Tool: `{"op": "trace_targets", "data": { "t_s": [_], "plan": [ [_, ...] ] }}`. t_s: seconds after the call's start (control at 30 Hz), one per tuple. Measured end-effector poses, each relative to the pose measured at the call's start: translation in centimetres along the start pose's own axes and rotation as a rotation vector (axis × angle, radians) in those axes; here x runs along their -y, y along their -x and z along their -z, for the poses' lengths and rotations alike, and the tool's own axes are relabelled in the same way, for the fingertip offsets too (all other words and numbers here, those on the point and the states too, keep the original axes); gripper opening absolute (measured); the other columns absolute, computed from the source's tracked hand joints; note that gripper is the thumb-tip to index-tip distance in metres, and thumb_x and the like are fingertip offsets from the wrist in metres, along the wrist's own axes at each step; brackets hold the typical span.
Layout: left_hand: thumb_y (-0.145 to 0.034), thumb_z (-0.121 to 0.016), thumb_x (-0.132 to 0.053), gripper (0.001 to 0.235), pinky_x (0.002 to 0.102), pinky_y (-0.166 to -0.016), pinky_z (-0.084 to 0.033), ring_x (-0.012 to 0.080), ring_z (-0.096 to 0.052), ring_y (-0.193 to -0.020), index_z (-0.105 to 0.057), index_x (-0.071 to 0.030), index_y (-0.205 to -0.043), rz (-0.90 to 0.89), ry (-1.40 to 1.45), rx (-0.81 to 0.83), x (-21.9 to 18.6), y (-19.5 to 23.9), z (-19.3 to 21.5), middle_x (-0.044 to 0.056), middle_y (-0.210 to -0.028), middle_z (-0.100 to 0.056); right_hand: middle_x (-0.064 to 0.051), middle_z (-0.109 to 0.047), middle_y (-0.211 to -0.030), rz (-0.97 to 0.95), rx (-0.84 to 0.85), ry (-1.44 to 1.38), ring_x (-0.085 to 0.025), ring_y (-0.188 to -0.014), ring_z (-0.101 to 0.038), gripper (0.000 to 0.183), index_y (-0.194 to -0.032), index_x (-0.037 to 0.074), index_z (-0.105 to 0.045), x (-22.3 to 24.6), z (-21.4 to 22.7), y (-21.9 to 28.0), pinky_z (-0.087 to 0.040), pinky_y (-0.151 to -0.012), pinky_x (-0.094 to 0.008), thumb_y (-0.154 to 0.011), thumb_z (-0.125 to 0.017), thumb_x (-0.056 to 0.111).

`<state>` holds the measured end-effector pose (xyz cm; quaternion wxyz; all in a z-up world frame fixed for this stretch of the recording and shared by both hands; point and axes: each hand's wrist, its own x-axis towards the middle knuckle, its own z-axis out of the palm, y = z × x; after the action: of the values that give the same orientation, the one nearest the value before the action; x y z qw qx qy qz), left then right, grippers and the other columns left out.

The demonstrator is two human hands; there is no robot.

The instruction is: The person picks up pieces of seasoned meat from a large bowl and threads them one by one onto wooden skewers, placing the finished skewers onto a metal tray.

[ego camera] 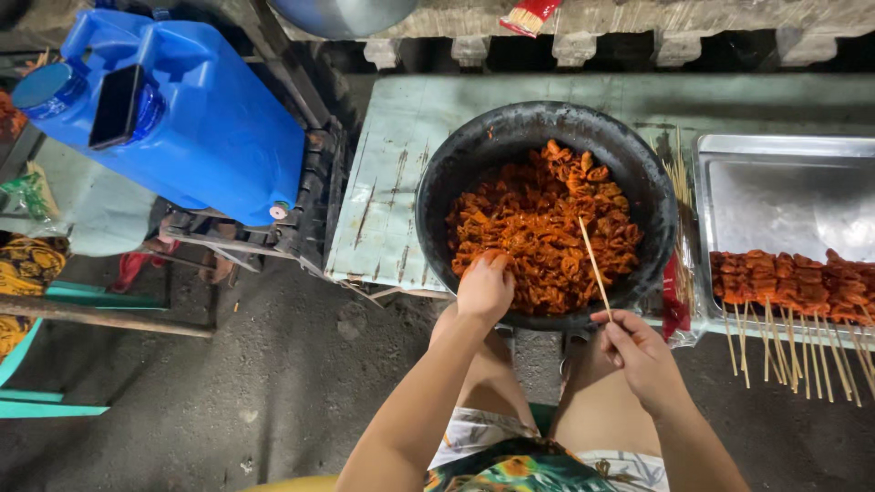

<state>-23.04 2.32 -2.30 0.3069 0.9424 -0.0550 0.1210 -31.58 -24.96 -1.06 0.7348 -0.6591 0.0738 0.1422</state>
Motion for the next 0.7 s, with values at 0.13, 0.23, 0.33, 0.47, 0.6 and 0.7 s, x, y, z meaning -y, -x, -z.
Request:
{"op": "trace_targets", "data": {
  "t_s": [0.13,0.23,0.33,0.47,0.6,0.7],
  "plan": [
    [-0.09,-0.065,-0.019,0.021,0.045,-0.095,-0.052,0.0362,-0.064,-0.109,-0.068,-0.005,-0.105,-0.001,0.016,-0.036,-0.5,0.5,0.2,0.015,-0.117,-0.068,0.001,-0.053,-0.075,0.003,-0.024,0.058,-0.007,-0.066,-0.045,0.025,-0.119,0.003,-0.067,-0.8,-0.4,0.4,-0.035,-0.059,-0.022,-0.104,-0.05,0.013],
    [-0.089,-0.065,-0.021,0.021,0.046,-0.093,-0.053,0.0365,-0.065,-0.106,-0.069,-0.006,-0.102,0.028,0.007,-0.019,-0.8,0.1,0.5,0.015,-0.113,-0.068,0.001,-0.053,-0.075,0.033,-0.009,0.097,-0.007,-0.068,-0.047,0.026,-0.119,0.003,-0.068,-0.9,-0.5,0.2,-0.038,-0.062,-0.022,-0.104,-0.05,0.013],
    [-0.087,-0.066,-0.022,0.022,0.047,-0.09,-0.053,0.0369,-0.064,-0.104,-0.069,-0.006,-0.102,0.041,-0.015,-0.011,-0.9,0.1,0.5,0.016,-0.113,-0.067,0.001,-0.053,-0.075,0.046,0.009,0.119,-0.007,-0.069,-0.047,0.027,-0.119,0.003,-0.068,-1.0,-0.3,0.0,-0.038,-0.063,-0.022,-0.105,-0.05,0.014],
    [-0.087,-0.065,-0.021,0.023,0.047,-0.09,-0.053,0.0364,-0.065,-0.104,-0.069,-0.006,-0.104,0.043,-0.015,-0.01,-0.8,0.3,0.4,0.015,-0.115,-0.067,0.001,-0.053,-0.075,0.024,0.015,0.136,-0.007,-0.068,-0.046,0.026,-0.119,0.003,-0.068,-1.2,-0.5,0.3,-0.036,-0.061,-0.022,-0.104,-0.05,0.014],
    [-0.086,-0.066,-0.021,0.023,0.047,-0.09,-0.053,0.0358,-0.065,-0.107,-0.07,-0.006,-0.103,0.044,-0.029,-0.011,-0.7,0.3,0.1,0.015,-0.116,-0.067,0.0,-0.054,-0.074,0.056,0.053,0.132,-0.006,-0.066,-0.046,0.026,-0.119,0.003,-0.068,-1.3,-0.8,0.3,-0.037,-0.059,-0.021,-0.104,-0.051,0.014],
    [-0.086,-0.065,-0.02,0.027,0.046,-0.091,-0.053,0.0364,-0.064,-0.106,-0.069,-0.006,-0.108,0.055,-0.04,0.004,-0.5,0.0,-0.1,0.015,-0.116,-0.067,0.0,-0.054,-0.073,-0.029,0.034,0.1,-0.007,-0.06,-0.041,0.027,-0.121,0.005,-0.068,-1.3,-0.8,0.0,-0.031,-0.053,-0.022,-0.104,-0.05,0.016]
  ]
}}
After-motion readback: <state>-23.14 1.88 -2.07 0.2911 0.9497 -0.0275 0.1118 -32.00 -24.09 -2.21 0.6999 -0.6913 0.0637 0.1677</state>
